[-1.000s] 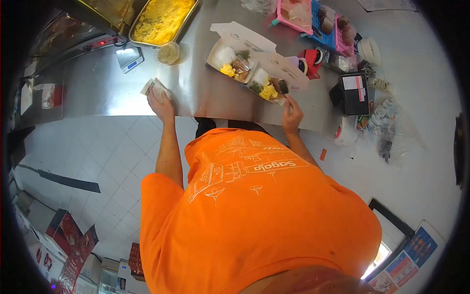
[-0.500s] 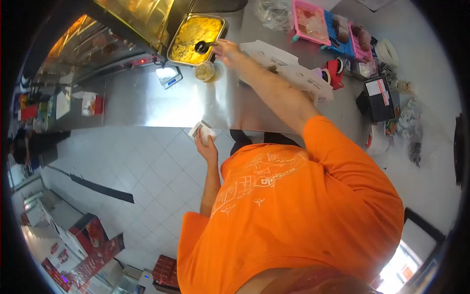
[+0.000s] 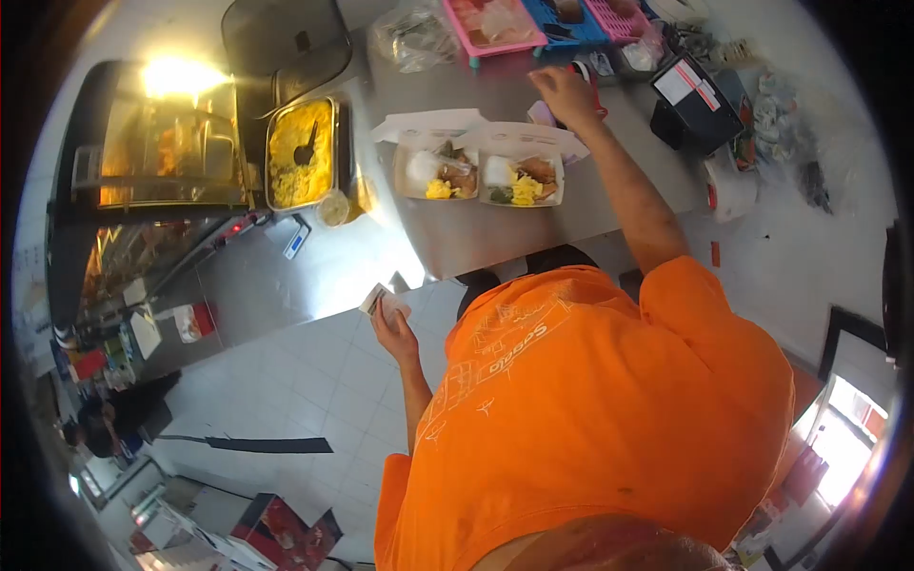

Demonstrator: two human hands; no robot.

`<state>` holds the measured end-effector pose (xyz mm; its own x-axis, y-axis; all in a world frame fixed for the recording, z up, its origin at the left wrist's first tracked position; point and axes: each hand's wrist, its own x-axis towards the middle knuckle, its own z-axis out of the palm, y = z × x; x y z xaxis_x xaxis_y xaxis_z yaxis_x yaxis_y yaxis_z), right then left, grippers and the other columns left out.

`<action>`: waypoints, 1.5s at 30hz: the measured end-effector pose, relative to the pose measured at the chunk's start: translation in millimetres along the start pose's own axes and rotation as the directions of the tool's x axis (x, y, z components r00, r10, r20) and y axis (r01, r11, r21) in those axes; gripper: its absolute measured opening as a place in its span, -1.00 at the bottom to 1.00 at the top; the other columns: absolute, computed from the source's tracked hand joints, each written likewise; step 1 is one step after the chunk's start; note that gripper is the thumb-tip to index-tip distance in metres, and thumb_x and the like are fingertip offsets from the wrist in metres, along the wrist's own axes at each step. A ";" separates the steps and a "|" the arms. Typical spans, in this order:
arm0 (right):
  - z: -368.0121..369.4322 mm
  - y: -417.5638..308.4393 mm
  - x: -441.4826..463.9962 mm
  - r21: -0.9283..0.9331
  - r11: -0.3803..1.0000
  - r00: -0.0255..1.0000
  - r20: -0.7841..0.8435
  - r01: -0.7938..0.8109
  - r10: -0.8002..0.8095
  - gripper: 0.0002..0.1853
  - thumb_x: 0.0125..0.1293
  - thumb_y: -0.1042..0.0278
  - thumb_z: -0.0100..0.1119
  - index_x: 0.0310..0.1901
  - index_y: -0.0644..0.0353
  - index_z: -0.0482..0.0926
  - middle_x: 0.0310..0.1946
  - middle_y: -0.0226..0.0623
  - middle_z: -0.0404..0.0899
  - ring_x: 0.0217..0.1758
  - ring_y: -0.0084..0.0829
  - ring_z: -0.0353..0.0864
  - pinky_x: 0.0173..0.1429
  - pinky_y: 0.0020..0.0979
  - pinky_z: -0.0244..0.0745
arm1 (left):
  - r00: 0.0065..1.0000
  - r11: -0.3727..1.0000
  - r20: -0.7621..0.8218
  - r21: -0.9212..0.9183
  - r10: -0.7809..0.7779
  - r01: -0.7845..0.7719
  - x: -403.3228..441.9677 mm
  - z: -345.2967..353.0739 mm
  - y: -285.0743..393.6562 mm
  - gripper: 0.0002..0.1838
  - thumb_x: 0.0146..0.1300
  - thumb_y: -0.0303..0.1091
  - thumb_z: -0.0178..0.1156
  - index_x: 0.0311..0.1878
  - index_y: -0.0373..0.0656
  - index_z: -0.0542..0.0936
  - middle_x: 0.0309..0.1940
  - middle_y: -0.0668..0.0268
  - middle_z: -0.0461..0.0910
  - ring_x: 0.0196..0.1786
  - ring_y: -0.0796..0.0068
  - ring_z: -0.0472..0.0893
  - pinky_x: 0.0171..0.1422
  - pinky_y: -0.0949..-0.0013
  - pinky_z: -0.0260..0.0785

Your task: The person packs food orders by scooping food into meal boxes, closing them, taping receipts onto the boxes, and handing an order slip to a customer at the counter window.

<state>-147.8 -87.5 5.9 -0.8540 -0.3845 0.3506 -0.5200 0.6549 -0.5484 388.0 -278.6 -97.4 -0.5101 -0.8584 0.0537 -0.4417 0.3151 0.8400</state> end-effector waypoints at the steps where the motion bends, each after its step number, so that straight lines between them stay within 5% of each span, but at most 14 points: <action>1: -27.2 20.3 -1.0 0.020 0.977 0.969 0.138 -0.210 0.206 -0.39 0.48 -0.28 0.03 -0.28 0.15 0.78 -0.30 -0.01 0.75 -0.11 0.04 0.75 0.06 -0.06 0.56 | 0.999 0.998 0.011 0.039 0.045 -0.045 12.7 6.4 11.2 -0.50 0.36 -0.54 0.20 0.38 -0.25 0.50 0.26 -0.03 0.50 0.30 0.01 0.52 0.39 0.08 0.39; 3: -55.5 79.5 -4.7 -0.046 0.918 0.907 0.145 -0.393 0.396 -0.30 0.50 -0.36 -0.10 -0.25 0.16 0.79 -0.27 -0.02 0.76 -0.10 0.05 0.75 0.04 -0.07 0.55 | 0.998 0.998 0.013 0.022 0.059 -0.059 33.3 29.8 48.8 -0.53 0.38 -0.46 0.24 0.35 -0.23 0.53 0.22 0.00 0.55 0.21 -0.02 0.57 0.31 0.05 0.45; 8: -81.4 193.6 -50.0 0.168 0.877 0.889 0.184 -0.450 0.420 -0.53 0.53 -0.06 0.06 -0.18 0.22 0.73 -0.24 -0.09 0.76 -0.05 -0.06 0.76 0.08 -0.13 0.57 | 0.929 0.801 0.211 0.471 0.304 -0.369 79.1 113.0 112.2 -0.69 0.33 -0.26 0.33 0.10 -0.07 0.73 0.08 0.22 0.71 0.21 0.16 0.55 0.29 0.05 0.36; 14: -96.2 258.0 -46.4 0.222 0.865 0.884 0.251 -0.450 0.395 -0.75 0.47 0.20 0.22 -0.03 0.21 0.66 -0.13 -0.14 0.76 0.04 -0.16 0.75 0.11 -0.20 0.59 | 0.925 0.448 0.376 0.819 0.053 -0.358 75.6 236.4 187.4 -0.67 0.35 0.02 0.25 0.04 0.11 0.76 0.04 0.48 0.71 0.19 0.30 0.51 0.26 -0.08 0.15; 19: -85.3 275.8 26.1 0.045 0.987 0.967 0.211 -0.153 0.140 -0.78 0.41 0.21 0.21 -0.09 0.16 0.69 -0.12 -0.12 0.77 0.02 -0.09 0.74 0.06 -0.10 0.58 | 0.945 0.434 0.325 0.858 -0.040 -0.276 63.5 260.7 183.2 -0.69 0.37 0.01 0.23 -0.06 0.07 0.78 -0.02 0.41 0.72 0.14 0.27 0.53 0.24 -0.15 0.15; 21: -80.6 262.9 67.5 -0.224 0.974 0.948 0.299 -0.042 0.109 -0.77 0.39 0.20 0.15 -0.13 0.12 0.72 -0.09 -0.16 0.77 0.03 -0.09 0.74 0.03 0.01 0.53 | 0.931 0.427 0.336 0.869 -0.140 -0.250 61.4 260.1 191.8 -0.70 0.39 0.00 0.20 -0.06 0.06 0.76 -0.01 0.39 0.71 0.18 0.23 0.54 0.22 -0.23 0.16; 25: -35.1 267.6 120.8 -0.466 0.884 0.879 0.434 0.031 0.198 -0.71 0.38 0.13 0.10 -0.08 0.08 0.74 -0.10 -0.21 0.78 0.05 -0.09 0.74 0.25 0.04 0.39 | 0.973 0.545 0.217 0.826 -0.078 -0.140 39.7 256.2 218.4 -0.72 0.39 -0.12 0.20 0.01 0.04 0.77 -0.02 0.31 0.73 0.16 0.20 0.56 0.26 -0.13 0.22; 28: -4.7 268.3 131.6 -0.512 0.858 0.840 0.476 0.024 0.261 -0.70 0.34 0.19 0.07 -0.04 0.03 0.74 -0.01 -0.21 0.77 0.13 -0.14 0.73 0.38 0.08 0.24 | 0.993 0.946 0.095 0.307 0.075 -0.101 23.4 249.8 209.5 -0.62 0.31 -0.43 0.14 0.18 -0.12 0.67 0.11 0.07 0.64 0.20 -0.02 0.57 0.30 -0.13 0.38; 29: 3.4 273.6 131.3 -0.519 0.854 0.840 0.474 0.023 0.265 -0.69 0.32 0.22 0.07 -0.02 0.02 0.74 0.01 -0.21 0.76 0.15 -0.15 0.73 0.40 0.09 0.21 | 0.981 0.976 0.174 0.182 0.086 -0.118 17.0 245.6 244.9 -0.50 0.27 -0.55 0.08 0.30 -0.25 0.57 0.17 -0.09 0.57 0.31 -0.09 0.53 0.40 0.07 0.38; 33: 5.1 274.7 139.3 -0.540 0.839 0.745 0.586 0.064 0.320 -0.62 0.30 0.20 0.08 0.09 0.02 0.70 0.08 -0.19 0.74 0.17 -0.18 0.73 0.36 0.18 0.23 | 0.838 0.944 0.455 -0.017 0.300 -0.328 -2.7 265.8 285.2 -0.44 0.30 -0.60 0.08 0.41 -0.22 0.47 0.27 -0.07 0.53 0.36 -0.10 0.50 0.43 0.07 0.35; 36: -24.0 260.9 142.9 -0.550 0.833 0.802 0.469 -0.064 0.371 -0.64 0.28 0.10 0.12 -0.01 0.06 0.73 0.00 -0.21 0.77 0.18 -0.17 0.72 0.23 0.05 0.42 | 0.655 0.979 0.732 -0.083 0.186 -0.184 -23.5 301.3 291.6 -0.38 0.37 -0.47 0.21 0.51 -0.11 0.38 0.31 -0.12 0.50 0.36 -0.18 0.48 0.43 0.05 0.36; 39: -88.4 247.3 129.9 -0.447 0.881 0.858 0.382 -0.154 0.344 -0.68 0.31 0.06 0.21 -0.14 0.14 0.74 -0.10 -0.27 0.79 0.01 -0.31 0.78 -0.04 -0.19 0.56 | 0.534 0.982 0.829 -0.086 0.163 -0.166 -28.3 358.1 287.5 -0.32 0.32 -0.43 0.27 0.52 -0.04 0.37 0.32 -0.13 0.47 0.33 -0.19 0.50 0.41 0.05 0.39; 42: -130.6 281.0 98.4 0.017 0.948 0.670 0.711 -0.318 0.212 -0.70 0.33 0.08 0.31 -0.20 0.20 0.71 -0.22 -0.32 0.77 -0.20 -0.55 0.74 -0.30 -0.45 0.52 | 0.475 0.953 0.835 -0.176 0.276 -0.245 -28.4 417.4 270.8 -0.28 0.30 -0.41 0.29 0.54 0.00 0.34 0.35 -0.09 0.45 0.30 -0.19 0.52 0.39 0.03 0.40; 45: -151.0 279.4 15.1 0.511 0.698 0.771 0.630 -0.502 0.093 -0.80 0.36 0.26 0.34 -0.16 0.22 0.69 -0.28 -0.40 0.71 -0.32 -0.70 0.62 -0.42 -0.57 0.43 | 0.479 0.954 0.850 -0.087 0.221 -0.285 -32.4 449.0 253.3 -0.24 0.30 -0.34 0.30 0.56 0.05 0.29 0.36 -0.06 0.46 0.27 -0.19 0.55 0.36 0.00 0.42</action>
<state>-303.1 187.9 -27.4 -0.7188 -0.6451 -0.2592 0.0566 0.3173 -0.9466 -38.7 10.8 -128.8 -0.9688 0.0027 -0.2477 -0.2117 0.5103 0.8335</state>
